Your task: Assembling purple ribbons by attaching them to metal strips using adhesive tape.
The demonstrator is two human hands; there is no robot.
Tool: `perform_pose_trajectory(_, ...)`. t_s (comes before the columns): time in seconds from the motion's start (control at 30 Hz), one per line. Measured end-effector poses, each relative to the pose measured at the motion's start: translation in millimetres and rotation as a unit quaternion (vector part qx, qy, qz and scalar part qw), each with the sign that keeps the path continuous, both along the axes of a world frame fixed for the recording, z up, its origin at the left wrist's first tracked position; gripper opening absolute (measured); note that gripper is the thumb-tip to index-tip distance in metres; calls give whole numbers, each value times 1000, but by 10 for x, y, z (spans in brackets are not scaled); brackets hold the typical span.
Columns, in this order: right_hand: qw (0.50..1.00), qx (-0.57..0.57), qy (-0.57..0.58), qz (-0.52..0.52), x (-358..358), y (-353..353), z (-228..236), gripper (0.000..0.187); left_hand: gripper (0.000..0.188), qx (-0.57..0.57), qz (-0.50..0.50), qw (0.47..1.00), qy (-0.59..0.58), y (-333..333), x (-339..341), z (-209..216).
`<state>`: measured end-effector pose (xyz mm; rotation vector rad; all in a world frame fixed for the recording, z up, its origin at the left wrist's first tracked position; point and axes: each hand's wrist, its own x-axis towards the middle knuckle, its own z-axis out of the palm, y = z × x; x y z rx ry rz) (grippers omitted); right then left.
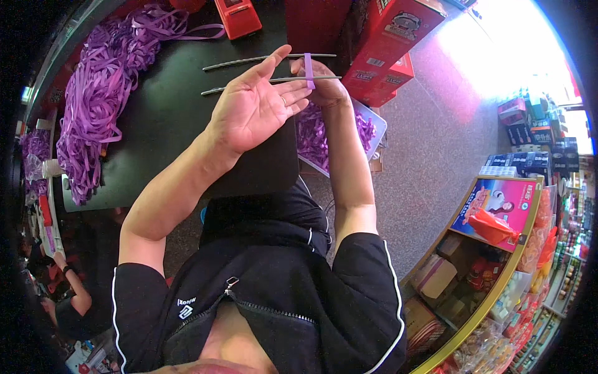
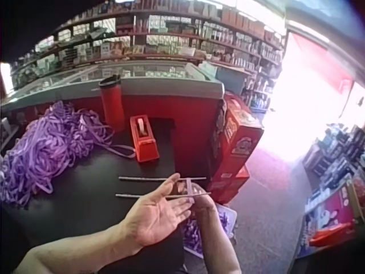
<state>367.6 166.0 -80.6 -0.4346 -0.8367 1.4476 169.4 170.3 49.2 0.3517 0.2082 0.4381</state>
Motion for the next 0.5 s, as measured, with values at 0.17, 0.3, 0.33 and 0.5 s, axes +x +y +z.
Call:
perform_pose_trajectory(0.17,998,-59,-12,-23,142,-23,-115,39,57,-5,-12,1000,-2,11,11,-2)
perform_pose_trajectory(0.3,998,-53,-20,13,154,-114,27,36,55,10,-10,1000,-2,10,4,-9)
perform_pose_trajectory(0.33,998,-52,-20,12,163,-140,113,36,55,14,-9,1000,-3,13,8,-7)
perform_pose_trajectory(0.5,983,-135,-121,20,349,-255,373,30,54,8,-15,1000,-1,11,19,-3)
